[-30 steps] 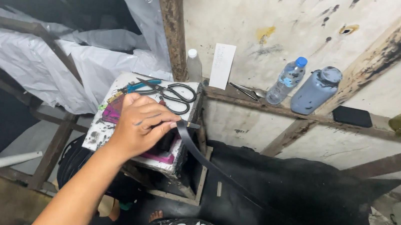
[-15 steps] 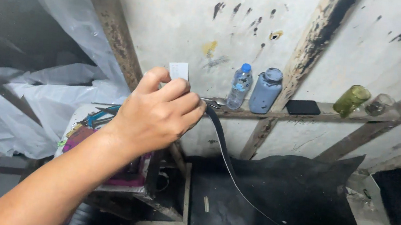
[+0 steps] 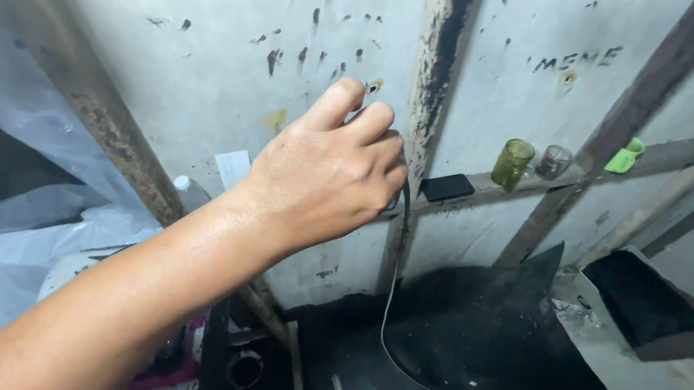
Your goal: Sanding the end of a leather strap and hanging it on a drying rack using clips.
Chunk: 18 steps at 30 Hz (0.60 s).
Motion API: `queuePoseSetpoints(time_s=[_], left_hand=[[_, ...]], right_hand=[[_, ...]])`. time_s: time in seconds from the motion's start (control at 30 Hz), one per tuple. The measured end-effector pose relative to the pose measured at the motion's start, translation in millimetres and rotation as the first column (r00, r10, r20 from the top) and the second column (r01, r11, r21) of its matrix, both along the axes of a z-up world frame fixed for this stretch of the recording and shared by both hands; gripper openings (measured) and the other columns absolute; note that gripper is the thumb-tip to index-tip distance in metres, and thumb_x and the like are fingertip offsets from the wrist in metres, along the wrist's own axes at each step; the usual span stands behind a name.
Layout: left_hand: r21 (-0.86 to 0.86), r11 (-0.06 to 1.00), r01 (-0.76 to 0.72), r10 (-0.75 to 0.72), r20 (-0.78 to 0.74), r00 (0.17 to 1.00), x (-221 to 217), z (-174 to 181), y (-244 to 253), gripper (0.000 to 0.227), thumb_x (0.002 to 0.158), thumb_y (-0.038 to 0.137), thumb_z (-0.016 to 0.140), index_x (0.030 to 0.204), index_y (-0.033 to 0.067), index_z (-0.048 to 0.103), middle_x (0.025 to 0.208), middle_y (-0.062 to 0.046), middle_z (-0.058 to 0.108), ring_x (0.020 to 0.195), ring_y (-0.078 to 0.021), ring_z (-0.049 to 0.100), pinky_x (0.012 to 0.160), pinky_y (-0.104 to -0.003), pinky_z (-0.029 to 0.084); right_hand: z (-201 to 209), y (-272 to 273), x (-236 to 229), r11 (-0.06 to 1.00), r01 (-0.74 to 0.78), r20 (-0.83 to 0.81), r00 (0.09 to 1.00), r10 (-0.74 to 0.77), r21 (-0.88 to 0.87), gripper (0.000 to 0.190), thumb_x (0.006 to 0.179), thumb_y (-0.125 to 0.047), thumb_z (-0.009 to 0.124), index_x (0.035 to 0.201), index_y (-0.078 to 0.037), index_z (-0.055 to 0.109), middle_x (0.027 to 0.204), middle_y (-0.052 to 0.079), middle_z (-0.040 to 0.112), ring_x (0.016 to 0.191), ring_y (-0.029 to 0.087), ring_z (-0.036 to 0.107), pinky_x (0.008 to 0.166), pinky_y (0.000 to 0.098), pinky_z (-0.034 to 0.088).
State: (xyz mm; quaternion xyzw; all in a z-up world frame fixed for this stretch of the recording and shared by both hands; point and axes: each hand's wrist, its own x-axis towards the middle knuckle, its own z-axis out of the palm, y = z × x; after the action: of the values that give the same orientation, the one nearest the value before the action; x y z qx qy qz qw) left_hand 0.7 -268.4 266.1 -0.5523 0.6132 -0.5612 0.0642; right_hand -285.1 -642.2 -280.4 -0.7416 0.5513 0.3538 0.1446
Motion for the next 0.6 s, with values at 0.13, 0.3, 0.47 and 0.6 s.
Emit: queuePoseSetpoints(time_s=[0.13, 0.3, 0.47, 0.6], left_hand=[[0.035, 0.999, -0.038, 0.037, 0.048, 0.998, -8.0, 11.4, -19.1, 0.032, 0.091, 0.008, 0.066, 0.063, 0.0215, 0.061, 0.062, 0.003, 0.049, 0.079, -0.0233, 0.046, 0.090, -0.039, 0.045], [0.077, 0.997, 0.007, -0.012, 0.057, 0.998, -9.2, 8.4, -53.5, 0.031, 0.095, 0.014, 0.067, 0.066, 0.0228, 0.069, 0.062, 0.003, 0.058, 0.079, -0.0235, 0.049, 0.096, -0.041, 0.044], [0.159, 0.987, 0.011, -0.014, 0.013, 1.000, -15.8, -4.2, -81.0, 0.024, 0.096, 0.016, 0.068, 0.073, 0.0217, 0.074, 0.065, 0.001, 0.063, 0.078, -0.0254, 0.051, 0.095, -0.043, 0.042], [0.148, 0.983, 0.106, -0.088, -0.121, 0.989, -20.9, -18.4, -92.1, 0.008, 0.083, 0.010, 0.073, 0.086, 0.0082, 0.081, 0.072, -0.013, 0.070, 0.080, -0.0278, 0.056, 0.103, -0.051, 0.032]], right_hand=[[12.4, -26.8, 30.4, 0.978, 0.106, 0.247, 0.967, -0.059, -0.182, 0.043, 0.102, -0.039, 0.042, 0.131, -0.047, 0.073, 0.134, -0.008, 0.075, 0.127, 0.021, 0.064, 0.105, 0.0407, 0.036], [104.9, -44.3, 67.5, 0.846, 0.273, 0.728, 0.661, 0.181, -0.458, 0.032, 0.098, -0.042, 0.054, 0.114, -0.034, 0.080, 0.106, -0.002, 0.080, 0.106, 0.027, 0.069, 0.098, 0.0443, 0.037], [296.6, 49.2, 100.8, 0.648, 0.456, 0.722, -0.017, 0.692, -0.610, 0.010, 0.096, -0.020, 0.077, 0.104, -0.015, 0.081, 0.094, -0.002, 0.073, 0.085, 0.016, 0.063, 0.093, 0.0349, 0.040], [381.8, 120.0, 124.3, 0.570, 0.445, 0.457, -0.343, 0.821, -0.690, 0.011, 0.086, -0.008, 0.082, 0.096, -0.011, 0.078, 0.089, 0.003, 0.075, 0.083, 0.028, 0.067, 0.079, 0.0401, 0.044]])
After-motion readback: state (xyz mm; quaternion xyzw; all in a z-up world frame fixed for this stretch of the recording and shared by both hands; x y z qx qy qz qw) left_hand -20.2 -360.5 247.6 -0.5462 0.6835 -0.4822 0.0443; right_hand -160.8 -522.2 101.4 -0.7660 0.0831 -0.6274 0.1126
